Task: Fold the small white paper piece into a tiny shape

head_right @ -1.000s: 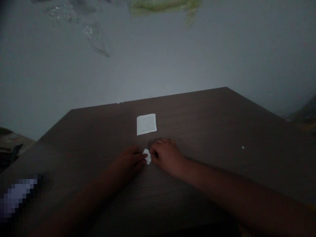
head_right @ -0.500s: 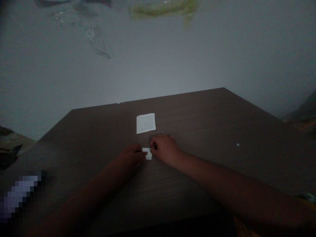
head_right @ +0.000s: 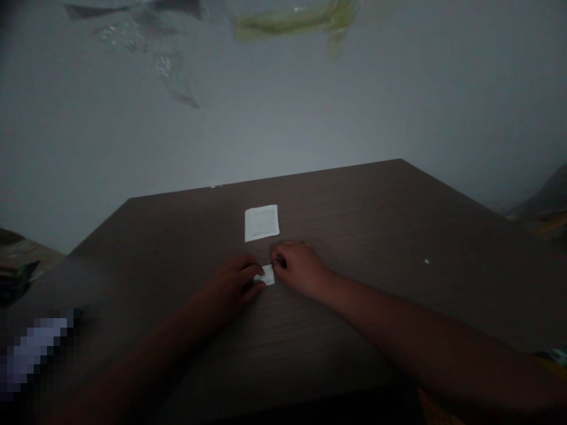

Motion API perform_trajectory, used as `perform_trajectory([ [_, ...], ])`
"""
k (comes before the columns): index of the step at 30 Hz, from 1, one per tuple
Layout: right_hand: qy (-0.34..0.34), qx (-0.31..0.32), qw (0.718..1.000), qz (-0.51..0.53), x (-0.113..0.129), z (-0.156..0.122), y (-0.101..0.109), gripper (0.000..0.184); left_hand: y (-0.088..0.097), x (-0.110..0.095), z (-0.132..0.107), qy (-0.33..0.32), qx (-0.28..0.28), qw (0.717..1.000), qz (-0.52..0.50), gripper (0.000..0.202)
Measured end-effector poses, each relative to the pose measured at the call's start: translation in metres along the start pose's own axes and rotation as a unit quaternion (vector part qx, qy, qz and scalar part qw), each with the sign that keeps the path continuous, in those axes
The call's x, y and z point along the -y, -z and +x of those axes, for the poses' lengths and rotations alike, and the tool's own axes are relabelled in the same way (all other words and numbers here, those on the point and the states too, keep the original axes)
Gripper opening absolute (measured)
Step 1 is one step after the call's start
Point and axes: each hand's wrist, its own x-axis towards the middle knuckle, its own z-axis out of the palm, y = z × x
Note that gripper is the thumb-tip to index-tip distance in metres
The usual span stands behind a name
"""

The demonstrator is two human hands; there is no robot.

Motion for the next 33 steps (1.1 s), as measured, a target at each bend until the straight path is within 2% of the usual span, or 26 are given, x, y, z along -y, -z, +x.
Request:
perform_trajectory([
  [6, -0.001, 0.006, 1.0, 0.001, 0.006, -0.004, 0.005, 0.012, 0.005, -0.003, -0.001, 0.029, 0.022, 0.999, -0.011, 0.03],
  [11, 0.001, 0.02, 0.999, -0.038, 0.015, -0.009, 0.007, 0.009, 0.01, -0.011, -0.004, 0.042, 0.035, 0.998, -0.021, 0.027],
  [17, 0.02, 0.036, 0.998, -0.049, 0.022, -0.018, 0.001, 0.023, 0.008, -0.012, -0.003, 0.052, 0.043, 0.997, -0.032, 0.031],
  [24, 0.007, 0.036, 0.999, -0.029, 0.015, -0.013, 0.003, 0.016, 0.003, -0.004, -0.003, 0.043, 0.046, 0.997, -0.033, 0.033],
  [33, 0.011, 0.028, 1.0, -0.009, 0.008, -0.008, 0.005, 0.018, 0.006, 0.0, -0.006, 0.041, 0.041, 0.997, -0.053, 0.037],
])
